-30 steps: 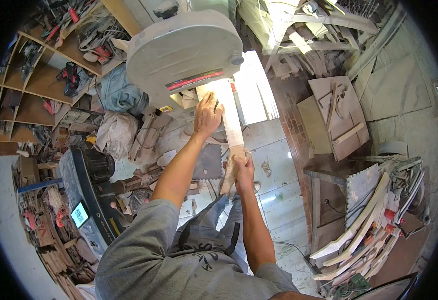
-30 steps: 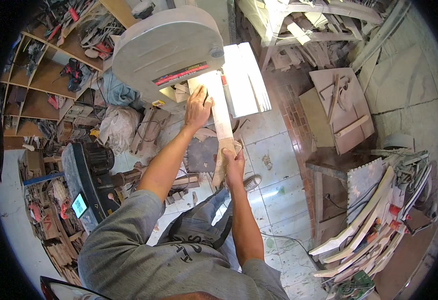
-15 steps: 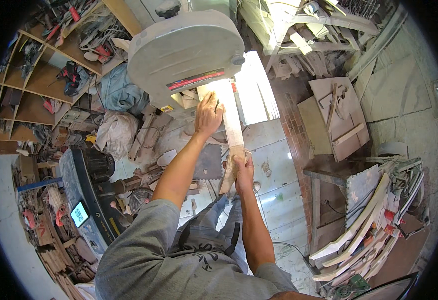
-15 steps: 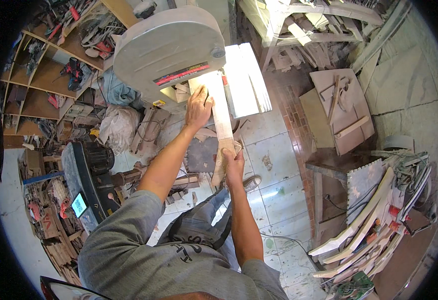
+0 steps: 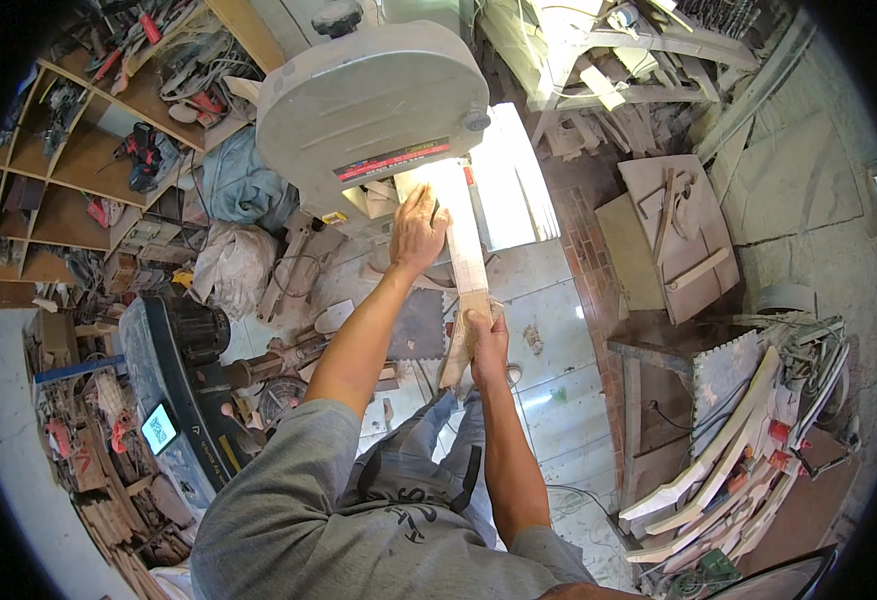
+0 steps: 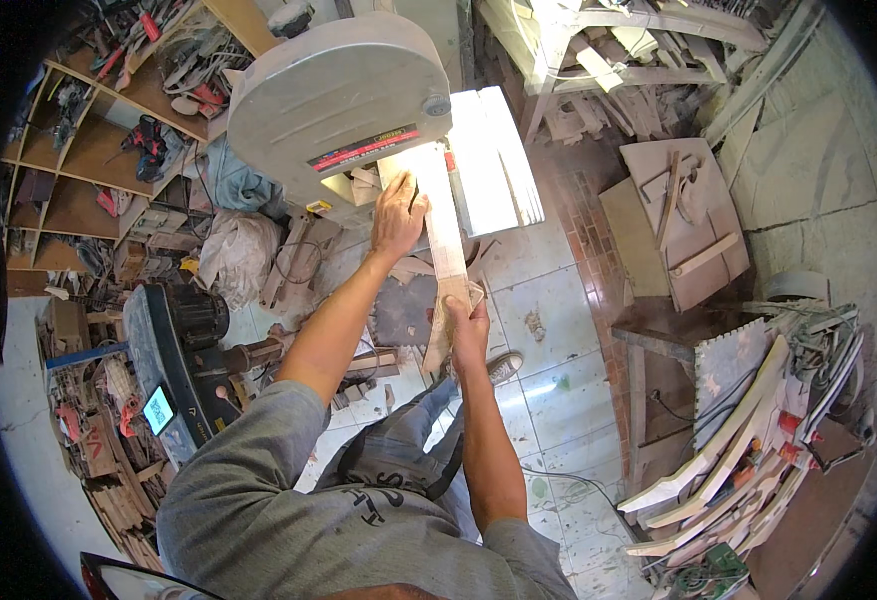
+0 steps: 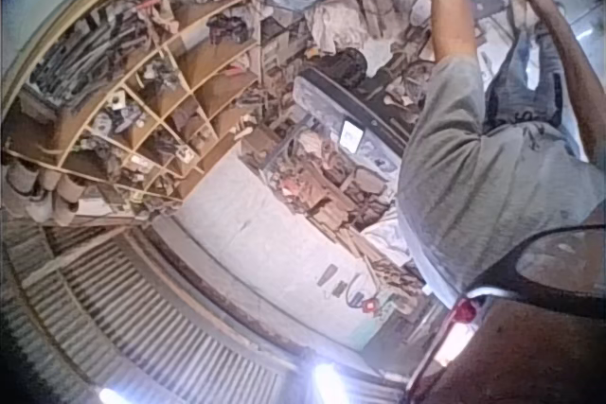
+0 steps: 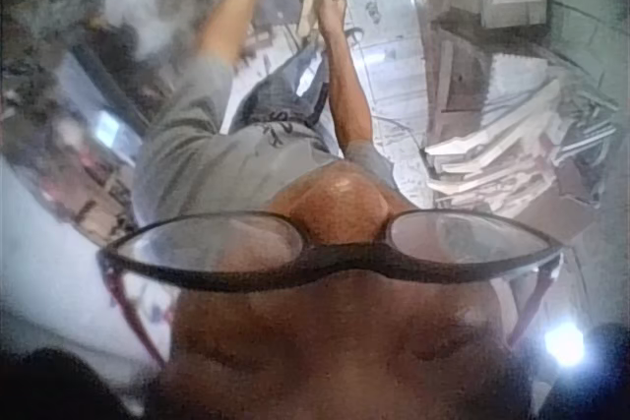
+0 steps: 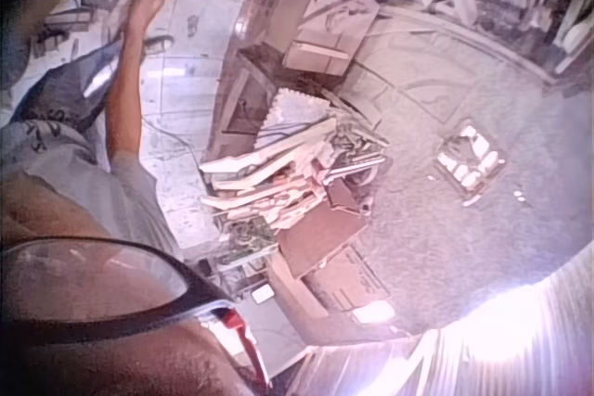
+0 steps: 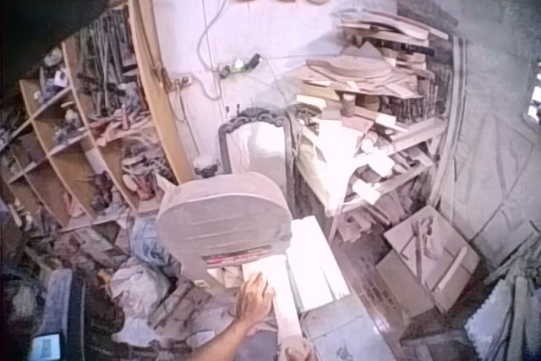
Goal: The person uses a band saw to cut a curved profile into a piece of wood, feeding the material through the blade and then picking up the cutout piece.
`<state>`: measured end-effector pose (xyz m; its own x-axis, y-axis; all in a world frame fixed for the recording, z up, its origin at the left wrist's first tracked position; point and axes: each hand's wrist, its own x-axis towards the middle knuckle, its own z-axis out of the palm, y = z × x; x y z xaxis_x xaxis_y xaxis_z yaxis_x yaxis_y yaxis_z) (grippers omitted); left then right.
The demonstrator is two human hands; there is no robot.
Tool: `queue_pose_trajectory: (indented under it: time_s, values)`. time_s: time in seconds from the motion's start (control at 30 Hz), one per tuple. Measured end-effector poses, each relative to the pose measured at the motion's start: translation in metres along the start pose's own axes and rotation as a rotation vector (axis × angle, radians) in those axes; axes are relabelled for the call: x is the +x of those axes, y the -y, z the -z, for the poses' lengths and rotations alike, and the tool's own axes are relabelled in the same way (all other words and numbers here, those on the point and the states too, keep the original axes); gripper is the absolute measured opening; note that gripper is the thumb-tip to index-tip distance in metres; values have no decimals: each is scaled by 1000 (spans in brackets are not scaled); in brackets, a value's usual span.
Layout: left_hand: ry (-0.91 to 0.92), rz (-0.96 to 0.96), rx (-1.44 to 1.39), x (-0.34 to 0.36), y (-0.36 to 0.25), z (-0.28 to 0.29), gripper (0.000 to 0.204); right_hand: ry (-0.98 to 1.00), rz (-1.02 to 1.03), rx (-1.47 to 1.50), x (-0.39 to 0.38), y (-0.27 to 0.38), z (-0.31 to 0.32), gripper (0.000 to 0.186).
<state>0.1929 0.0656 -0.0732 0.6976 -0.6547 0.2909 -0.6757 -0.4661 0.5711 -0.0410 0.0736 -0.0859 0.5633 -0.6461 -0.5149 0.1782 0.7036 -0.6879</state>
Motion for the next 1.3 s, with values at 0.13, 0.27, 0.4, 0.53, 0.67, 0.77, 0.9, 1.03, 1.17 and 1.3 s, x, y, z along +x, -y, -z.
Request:
queue_pose_trajectory:
  time_s: [0.13, 0.27, 0.4, 0.53, 0.67, 0.77, 0.9, 1.03, 1.17, 1.3]
  values:
    - [4, 1, 4, 0, 0, 2, 61, 2, -11, 4, -2, 4, -4, 38]
    - [5, -9, 14, 0, 1, 1, 61, 5, -2, 14, -3, 5, -6, 38]
    - [5, -12, 17, -1, 1, 0, 61, 6, -10, -11, -3, 7, -5, 39]
    - [3, -23, 20, 0, 3, 0, 61, 14, -9, -8, -1, 5, -4, 39]
    - [3, -23, 25, 0, 3, -1, 62, 8, -7, -13, 1, 4, -3, 39]
    - [3, -21, 25, -1, 4, -1, 62, 10, -12, -16, 2, 4, -3, 39]
    - [7, -11, 21, 0, 2, -1, 62, 7, -5, -21, 4, 3, -2, 40]
    - [9, -9, 15, 0, 1, 0, 63, 13, -10, -26, 3, 5, -3, 40]
    - [9, -13, 23, -1, 1, 1, 63, 13, -9, -20, 3, 7, -5, 39]
    - [10, -11, 27, -1, 0, 2, 64, 5, -10, -25, 3, 7, -6, 38]
